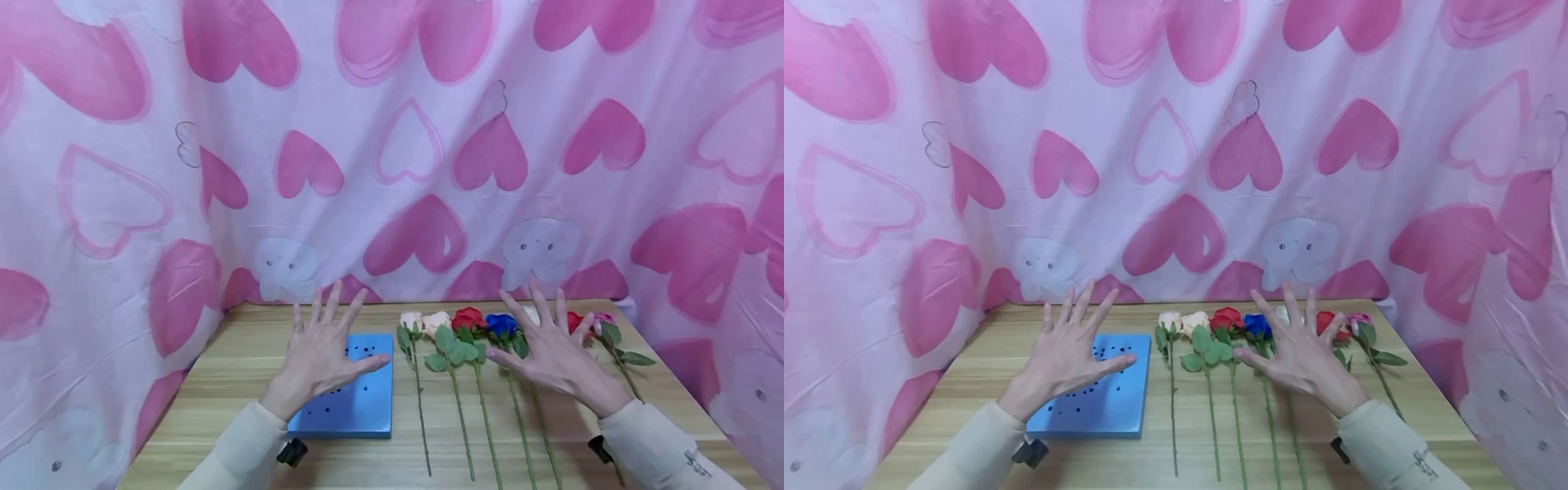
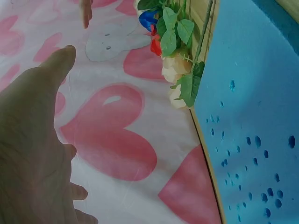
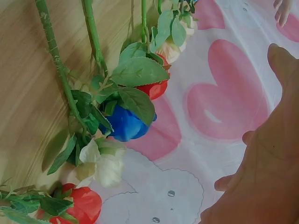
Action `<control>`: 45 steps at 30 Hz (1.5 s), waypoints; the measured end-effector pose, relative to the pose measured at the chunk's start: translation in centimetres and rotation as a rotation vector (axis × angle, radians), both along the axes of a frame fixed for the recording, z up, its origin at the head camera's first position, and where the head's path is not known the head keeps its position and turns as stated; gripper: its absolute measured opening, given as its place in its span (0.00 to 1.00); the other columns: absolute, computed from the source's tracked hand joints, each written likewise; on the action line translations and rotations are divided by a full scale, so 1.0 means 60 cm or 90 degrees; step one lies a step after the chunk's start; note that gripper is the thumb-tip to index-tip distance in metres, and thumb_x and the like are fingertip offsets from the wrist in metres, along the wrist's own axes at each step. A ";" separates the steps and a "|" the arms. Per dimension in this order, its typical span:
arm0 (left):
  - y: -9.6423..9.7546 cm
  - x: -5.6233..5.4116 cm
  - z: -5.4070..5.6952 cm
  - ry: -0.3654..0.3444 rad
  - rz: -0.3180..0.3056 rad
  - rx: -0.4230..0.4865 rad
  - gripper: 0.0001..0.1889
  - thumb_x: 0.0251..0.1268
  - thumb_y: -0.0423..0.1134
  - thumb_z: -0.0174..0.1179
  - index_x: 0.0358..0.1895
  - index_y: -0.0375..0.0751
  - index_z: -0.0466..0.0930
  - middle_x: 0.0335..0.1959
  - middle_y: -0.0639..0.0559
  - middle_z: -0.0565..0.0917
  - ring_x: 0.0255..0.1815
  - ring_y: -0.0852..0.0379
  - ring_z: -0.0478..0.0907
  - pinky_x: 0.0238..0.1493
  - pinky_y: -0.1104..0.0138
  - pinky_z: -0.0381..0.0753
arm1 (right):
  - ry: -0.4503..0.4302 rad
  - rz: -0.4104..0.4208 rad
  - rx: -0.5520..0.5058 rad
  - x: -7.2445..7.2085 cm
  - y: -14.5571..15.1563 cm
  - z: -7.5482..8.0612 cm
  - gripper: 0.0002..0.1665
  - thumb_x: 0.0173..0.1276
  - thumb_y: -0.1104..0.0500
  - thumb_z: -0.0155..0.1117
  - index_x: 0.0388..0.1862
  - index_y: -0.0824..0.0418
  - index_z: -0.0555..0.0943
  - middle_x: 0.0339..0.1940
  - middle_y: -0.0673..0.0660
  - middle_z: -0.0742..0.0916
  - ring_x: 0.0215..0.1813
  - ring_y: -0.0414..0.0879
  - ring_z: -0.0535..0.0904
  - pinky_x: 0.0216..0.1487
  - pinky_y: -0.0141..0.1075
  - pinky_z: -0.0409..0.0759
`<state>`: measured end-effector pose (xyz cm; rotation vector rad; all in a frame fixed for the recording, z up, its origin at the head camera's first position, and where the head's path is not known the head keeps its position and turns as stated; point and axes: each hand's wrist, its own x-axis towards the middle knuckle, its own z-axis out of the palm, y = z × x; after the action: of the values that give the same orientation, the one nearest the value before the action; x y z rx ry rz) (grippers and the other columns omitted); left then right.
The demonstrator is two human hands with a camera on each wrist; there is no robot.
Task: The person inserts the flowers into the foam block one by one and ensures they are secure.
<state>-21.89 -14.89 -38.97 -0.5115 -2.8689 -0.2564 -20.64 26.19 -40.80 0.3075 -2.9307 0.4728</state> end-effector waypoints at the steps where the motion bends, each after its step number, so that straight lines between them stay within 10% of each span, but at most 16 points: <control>1: 0.000 0.000 0.001 -0.002 -0.001 0.004 0.63 0.61 0.90 0.54 0.94 0.67 0.41 0.95 0.44 0.38 0.93 0.29 0.32 0.83 0.22 0.35 | 0.000 -0.002 -0.002 0.002 0.001 0.001 0.66 0.71 0.17 0.63 0.96 0.33 0.42 0.95 0.60 0.31 0.87 0.78 0.14 0.58 0.90 0.09; 8: -0.011 0.002 0.000 -0.012 -0.014 0.037 0.63 0.62 0.87 0.59 0.94 0.68 0.39 0.95 0.41 0.39 0.94 0.31 0.36 0.85 0.25 0.41 | -0.003 0.000 -0.032 0.006 0.009 0.010 0.69 0.70 0.19 0.66 0.96 0.35 0.40 0.95 0.61 0.34 0.88 0.80 0.21 0.62 0.93 0.17; 17: -0.024 0.005 -0.006 -0.015 -0.044 0.133 0.69 0.58 0.84 0.68 0.94 0.69 0.32 0.95 0.42 0.39 0.86 0.25 0.63 0.69 0.20 0.72 | 0.001 0.037 -0.127 0.015 0.044 0.013 0.74 0.71 0.30 0.76 0.95 0.36 0.33 0.95 0.68 0.44 0.90 0.83 0.42 0.68 0.93 0.54; 24: -0.037 0.007 -0.007 -0.024 -0.063 0.235 0.74 0.58 0.80 0.72 0.94 0.61 0.30 0.95 0.47 0.43 0.90 0.31 0.56 0.73 0.23 0.71 | -0.052 0.065 -0.334 0.017 0.074 0.026 0.70 0.80 0.42 0.74 0.91 0.23 0.27 0.95 0.65 0.47 0.88 0.78 0.56 0.75 0.74 0.70; 27: -0.044 0.009 -0.010 -0.044 -0.091 0.319 0.72 0.60 0.74 0.76 0.93 0.64 0.30 0.95 0.48 0.43 0.90 0.31 0.58 0.75 0.26 0.70 | -0.066 0.086 -0.424 0.019 0.086 0.028 0.67 0.83 0.50 0.72 0.92 0.23 0.30 0.95 0.65 0.53 0.89 0.74 0.59 0.73 0.50 0.83; 32: -0.059 0.014 -0.017 -0.057 -0.116 0.413 0.70 0.63 0.62 0.81 0.94 0.64 0.32 0.95 0.50 0.43 0.87 0.30 0.64 0.78 0.35 0.73 | -0.076 0.108 -0.514 0.022 0.103 0.028 0.61 0.85 0.58 0.68 0.95 0.35 0.36 0.94 0.62 0.59 0.90 0.67 0.60 0.65 0.22 0.80; 40: -0.086 0.023 -0.028 -0.050 -0.090 0.403 0.68 0.63 0.60 0.81 0.94 0.63 0.36 0.95 0.46 0.47 0.87 0.29 0.63 0.74 0.29 0.73 | -0.084 0.063 -0.498 0.030 0.129 0.030 0.56 0.86 0.52 0.68 0.95 0.34 0.42 0.93 0.58 0.64 0.89 0.60 0.64 0.63 0.21 0.81; 45: -0.101 0.026 -0.034 -0.046 -0.079 0.395 0.69 0.61 0.61 0.82 0.94 0.65 0.37 0.94 0.45 0.50 0.87 0.32 0.63 0.77 0.32 0.73 | -0.078 0.070 -0.520 0.036 0.140 0.032 0.55 0.87 0.57 0.66 0.96 0.36 0.42 0.92 0.62 0.64 0.83 0.36 0.71 0.61 0.25 0.84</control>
<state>-20.31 -20.96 -41.03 -0.5521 -2.6145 -1.1506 -18.48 34.60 -38.88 0.3236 -2.5400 1.6576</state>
